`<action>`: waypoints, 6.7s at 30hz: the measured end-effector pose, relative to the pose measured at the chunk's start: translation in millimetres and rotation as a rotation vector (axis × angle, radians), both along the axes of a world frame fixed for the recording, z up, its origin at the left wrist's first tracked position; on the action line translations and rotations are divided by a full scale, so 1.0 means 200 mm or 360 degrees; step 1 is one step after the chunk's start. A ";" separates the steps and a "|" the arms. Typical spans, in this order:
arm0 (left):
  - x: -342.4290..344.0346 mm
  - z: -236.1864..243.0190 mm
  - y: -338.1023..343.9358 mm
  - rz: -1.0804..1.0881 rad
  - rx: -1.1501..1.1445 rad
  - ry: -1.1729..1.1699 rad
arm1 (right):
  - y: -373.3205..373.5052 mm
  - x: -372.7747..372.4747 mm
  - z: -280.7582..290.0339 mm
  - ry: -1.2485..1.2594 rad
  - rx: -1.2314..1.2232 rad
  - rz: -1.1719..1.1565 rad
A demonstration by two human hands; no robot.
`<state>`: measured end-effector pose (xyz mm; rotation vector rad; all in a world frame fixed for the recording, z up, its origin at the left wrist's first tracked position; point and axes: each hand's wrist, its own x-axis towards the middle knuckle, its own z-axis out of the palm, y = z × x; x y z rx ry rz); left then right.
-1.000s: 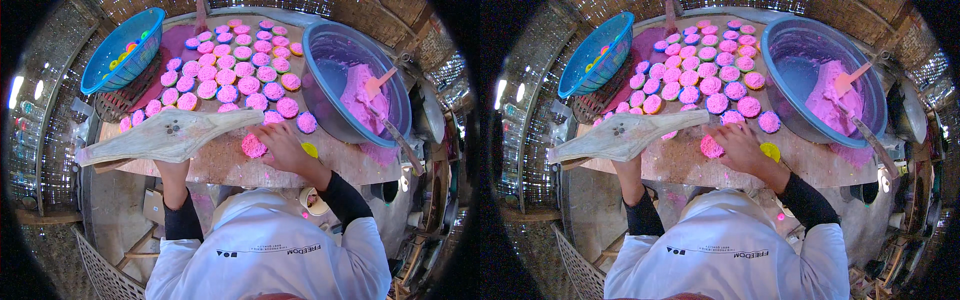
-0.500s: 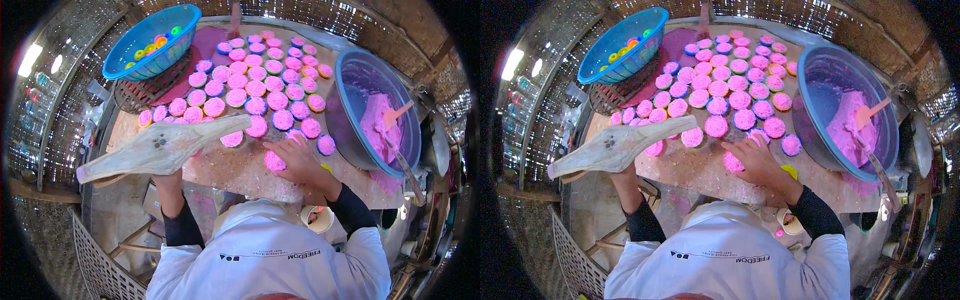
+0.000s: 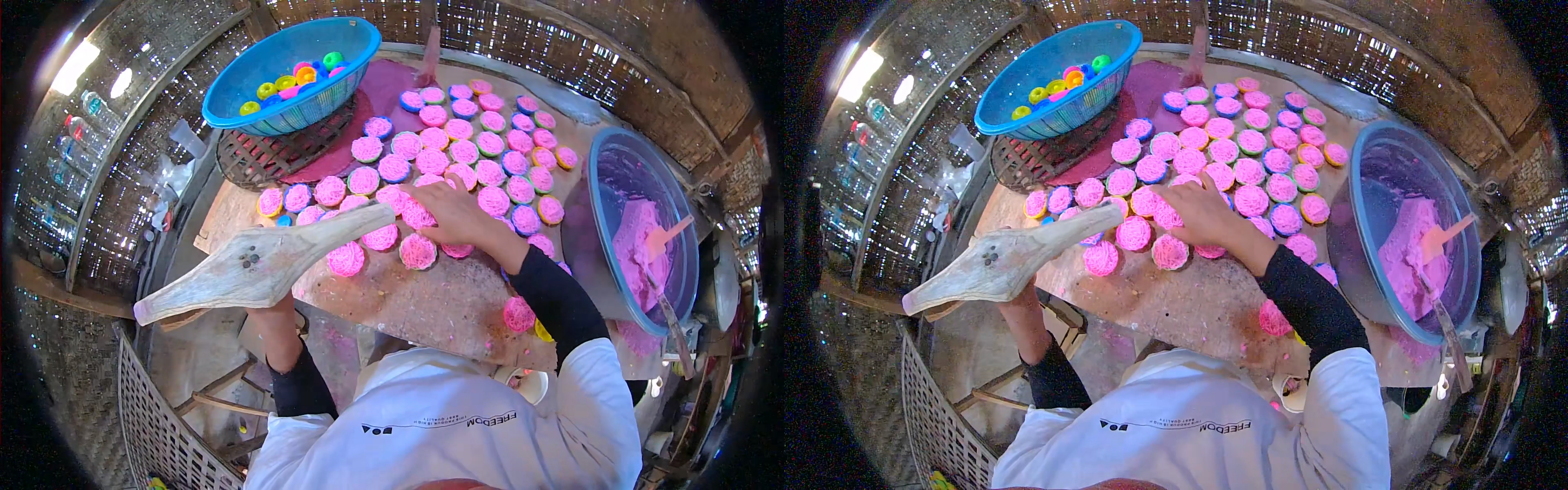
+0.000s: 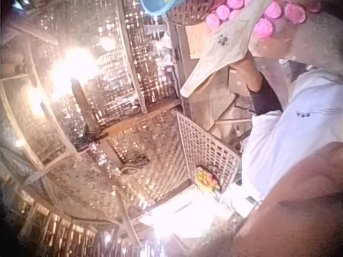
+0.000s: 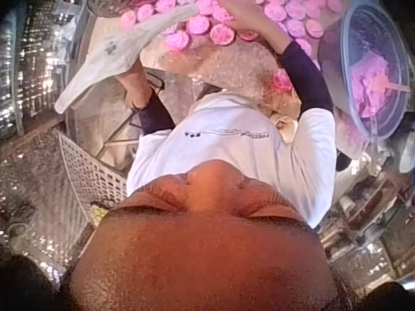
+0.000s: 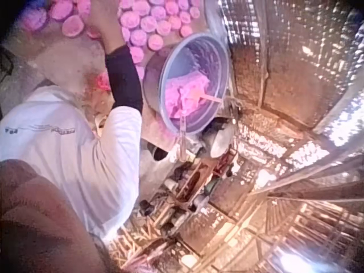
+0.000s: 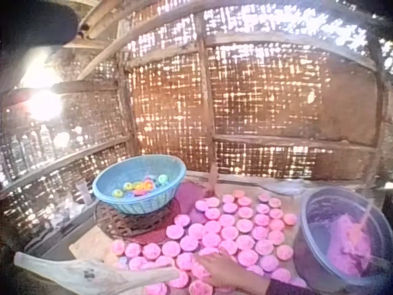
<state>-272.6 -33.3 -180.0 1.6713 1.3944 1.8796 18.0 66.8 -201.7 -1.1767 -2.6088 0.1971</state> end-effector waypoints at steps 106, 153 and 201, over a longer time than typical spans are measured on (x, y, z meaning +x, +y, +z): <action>1.68 0.61 0.45 -0.1672 0.0142 -0.1128 | -0.96 0.66 0.73 0.1053 0.0769 -0.1336; 0.70 0.88 0.30 -0.0012 0.0738 0.0457 | -0.45 1.59 0.13 -0.0818 -0.0371 -0.0940; 1.20 0.57 0.20 -0.2571 -0.1053 -0.1483 | -1.04 -0.03 0.34 0.3700 -0.2567 0.0967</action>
